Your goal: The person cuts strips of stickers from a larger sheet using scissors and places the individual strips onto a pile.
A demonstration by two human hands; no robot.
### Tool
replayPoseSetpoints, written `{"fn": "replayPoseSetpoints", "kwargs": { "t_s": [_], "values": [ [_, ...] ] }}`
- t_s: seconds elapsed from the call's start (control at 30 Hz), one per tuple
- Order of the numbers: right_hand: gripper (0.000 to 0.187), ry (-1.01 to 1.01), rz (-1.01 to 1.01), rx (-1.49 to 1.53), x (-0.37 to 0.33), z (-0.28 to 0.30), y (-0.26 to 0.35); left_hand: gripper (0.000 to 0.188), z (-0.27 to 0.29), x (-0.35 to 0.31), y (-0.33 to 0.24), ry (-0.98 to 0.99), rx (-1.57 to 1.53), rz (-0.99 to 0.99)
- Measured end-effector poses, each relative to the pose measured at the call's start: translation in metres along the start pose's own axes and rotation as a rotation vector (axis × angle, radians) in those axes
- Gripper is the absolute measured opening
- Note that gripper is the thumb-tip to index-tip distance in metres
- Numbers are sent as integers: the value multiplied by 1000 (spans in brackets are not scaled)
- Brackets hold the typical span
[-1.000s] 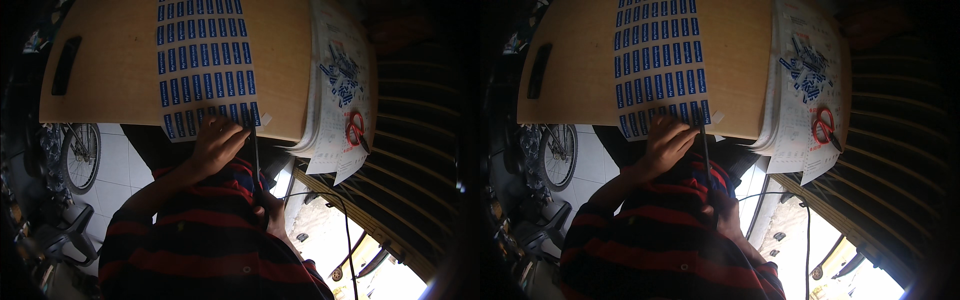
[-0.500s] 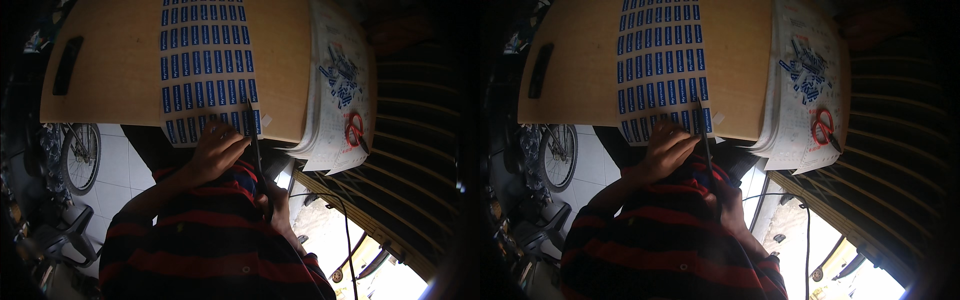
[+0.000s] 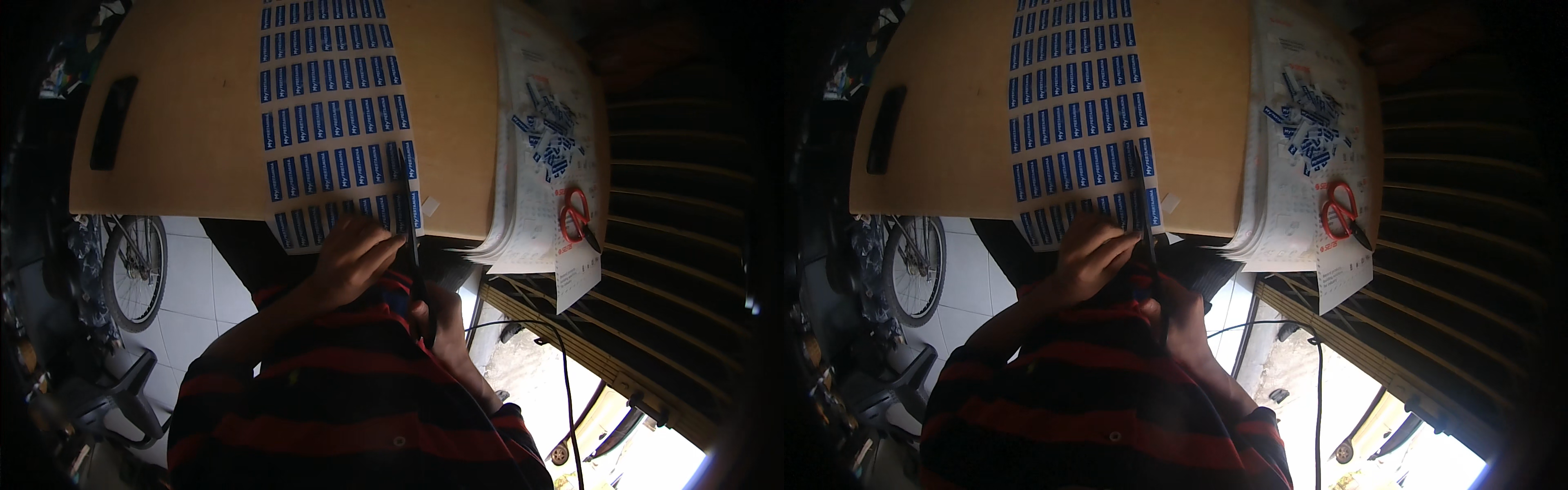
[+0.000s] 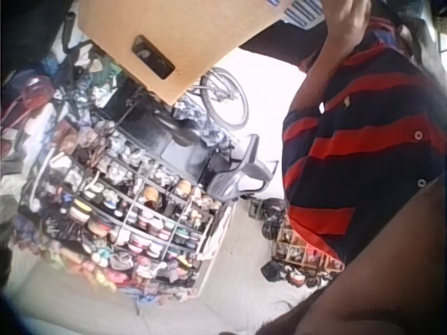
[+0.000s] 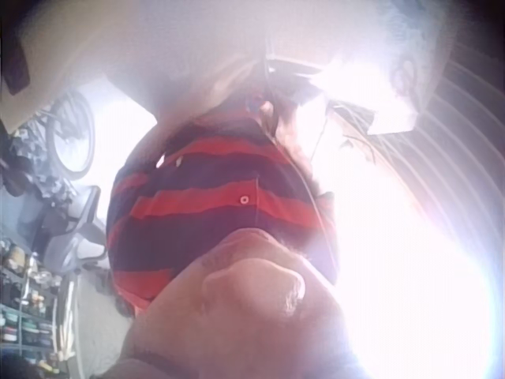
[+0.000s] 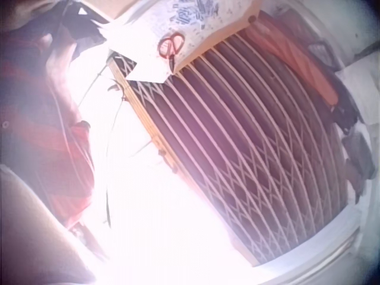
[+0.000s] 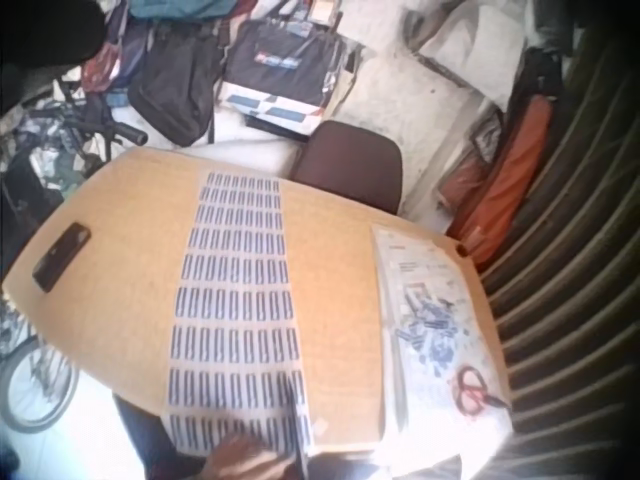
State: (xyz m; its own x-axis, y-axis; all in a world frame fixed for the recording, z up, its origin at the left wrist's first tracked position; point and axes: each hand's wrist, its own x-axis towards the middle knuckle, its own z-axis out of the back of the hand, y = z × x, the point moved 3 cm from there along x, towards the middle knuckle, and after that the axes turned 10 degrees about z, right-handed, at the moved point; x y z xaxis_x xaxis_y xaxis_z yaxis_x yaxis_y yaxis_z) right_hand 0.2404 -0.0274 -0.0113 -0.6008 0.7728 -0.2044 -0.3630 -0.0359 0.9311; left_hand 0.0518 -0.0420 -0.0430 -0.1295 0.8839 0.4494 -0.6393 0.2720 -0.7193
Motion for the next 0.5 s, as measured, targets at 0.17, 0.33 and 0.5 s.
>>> {"fn": "replayPoseSetpoints", "kwargs": {
  "t_s": [0.17,0.33,0.5],
  "values": [
    [56,62,-67,-73,6,6,-3,36,1,-2,0,12,-8,-16],
    [51,-1,95,-11,22,4,8,35,3,-3,0,6,-22,-11],
    [47,-36,124,47,34,0,13,30,0,-6,-1,4,-25,14]
  ]
}}
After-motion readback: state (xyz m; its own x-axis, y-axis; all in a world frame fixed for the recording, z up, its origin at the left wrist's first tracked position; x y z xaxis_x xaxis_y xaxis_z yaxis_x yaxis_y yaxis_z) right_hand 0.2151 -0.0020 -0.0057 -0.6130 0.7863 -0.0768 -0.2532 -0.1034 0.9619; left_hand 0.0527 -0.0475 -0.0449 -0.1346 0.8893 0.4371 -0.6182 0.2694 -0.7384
